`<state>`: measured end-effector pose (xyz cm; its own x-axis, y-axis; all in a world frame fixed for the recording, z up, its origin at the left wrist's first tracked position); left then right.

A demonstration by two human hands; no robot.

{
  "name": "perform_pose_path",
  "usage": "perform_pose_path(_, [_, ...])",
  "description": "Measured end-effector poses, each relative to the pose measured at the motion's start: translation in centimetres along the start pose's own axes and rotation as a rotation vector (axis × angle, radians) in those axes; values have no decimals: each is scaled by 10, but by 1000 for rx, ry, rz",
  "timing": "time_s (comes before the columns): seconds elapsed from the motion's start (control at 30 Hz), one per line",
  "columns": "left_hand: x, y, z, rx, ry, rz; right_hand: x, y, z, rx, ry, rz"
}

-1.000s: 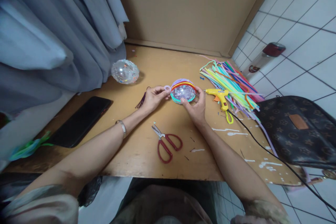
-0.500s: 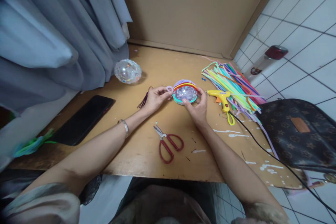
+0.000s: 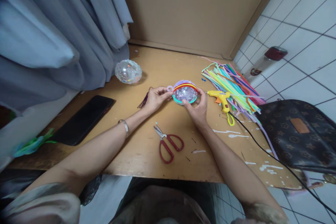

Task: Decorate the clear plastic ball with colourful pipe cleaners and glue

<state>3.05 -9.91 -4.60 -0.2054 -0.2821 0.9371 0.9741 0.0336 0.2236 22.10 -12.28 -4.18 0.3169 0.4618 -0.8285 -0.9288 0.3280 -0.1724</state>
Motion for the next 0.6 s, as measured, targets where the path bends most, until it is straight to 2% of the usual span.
perform_pose_path(0.23, [2, -1, -2, -44, 42, 59, 3, 0, 0, -10, -25, -27])
perform_pose_path(0.37, [4, 0, -2, -97, 46, 33, 2, 0, -1, -8, -24, -26])
perform_pose_path(0.6, [7, 0, -1, -115, 54, 13, 0, 1, -1, 23, -10, -15])
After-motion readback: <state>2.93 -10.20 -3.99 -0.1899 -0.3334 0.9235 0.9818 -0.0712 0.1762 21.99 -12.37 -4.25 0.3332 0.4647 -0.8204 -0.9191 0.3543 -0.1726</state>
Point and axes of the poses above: each hand's wrist, its own z-axis towards the middle knuckle, its own y-axis out of the palm, x = y × z, the point moved 1 cm from there along z, towards the middle knuckle, and after that the axes turned 5 degrees about x, right-handed, at the moved point
